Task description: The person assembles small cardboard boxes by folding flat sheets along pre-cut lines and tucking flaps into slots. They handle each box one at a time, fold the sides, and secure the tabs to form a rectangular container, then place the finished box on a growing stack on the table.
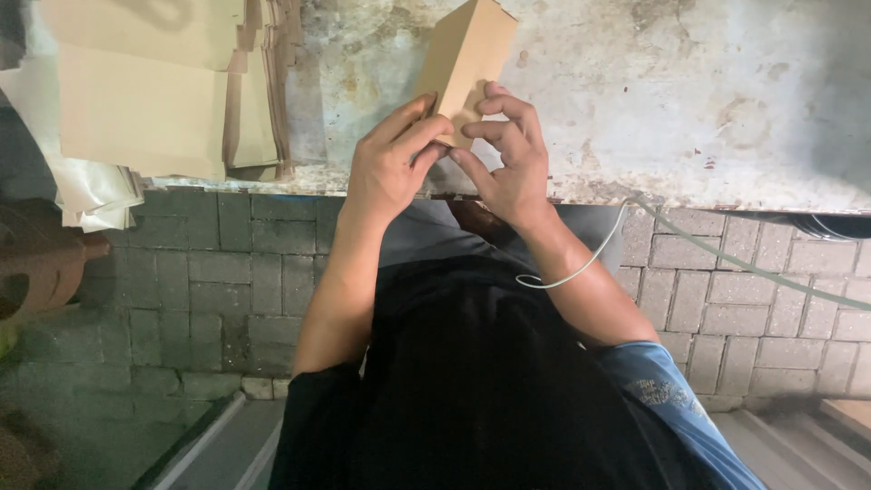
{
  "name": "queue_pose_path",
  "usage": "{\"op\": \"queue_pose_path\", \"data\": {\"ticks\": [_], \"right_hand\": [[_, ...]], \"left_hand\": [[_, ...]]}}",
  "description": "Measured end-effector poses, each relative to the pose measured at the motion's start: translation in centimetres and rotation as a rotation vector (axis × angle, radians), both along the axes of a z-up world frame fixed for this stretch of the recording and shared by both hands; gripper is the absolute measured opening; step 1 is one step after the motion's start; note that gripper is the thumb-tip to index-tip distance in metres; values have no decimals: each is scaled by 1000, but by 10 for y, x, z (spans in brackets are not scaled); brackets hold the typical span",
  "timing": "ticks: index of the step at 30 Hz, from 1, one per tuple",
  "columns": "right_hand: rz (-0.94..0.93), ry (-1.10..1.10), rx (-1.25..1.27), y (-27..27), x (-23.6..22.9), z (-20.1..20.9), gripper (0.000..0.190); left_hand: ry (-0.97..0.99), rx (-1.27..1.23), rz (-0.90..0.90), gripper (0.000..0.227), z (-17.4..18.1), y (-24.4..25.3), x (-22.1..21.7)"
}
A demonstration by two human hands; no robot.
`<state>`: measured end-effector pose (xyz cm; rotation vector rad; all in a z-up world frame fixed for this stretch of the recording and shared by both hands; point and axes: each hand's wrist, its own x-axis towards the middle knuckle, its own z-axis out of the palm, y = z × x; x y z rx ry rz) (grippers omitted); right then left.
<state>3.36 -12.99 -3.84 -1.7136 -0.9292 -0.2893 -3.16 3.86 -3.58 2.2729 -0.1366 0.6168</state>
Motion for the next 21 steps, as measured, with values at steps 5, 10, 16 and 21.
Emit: {"op": "queue_pose_path", "data": {"ticks": [5,10,16,21], "right_hand": [[91,676,462,-7,11,-50,47],[233,1076,510,-16,15,-65,51],[135,1120,746,-71,43,-71,47],[-21,730,694,-127,80,7,64]], "left_hand": [[-157,190,-4,22,-8,9,9],[-192,353,11,33,0,-40,11],[-535,504,-85,24,27,-59,37],[-764,534,-153,29,41,-67,63]]}}
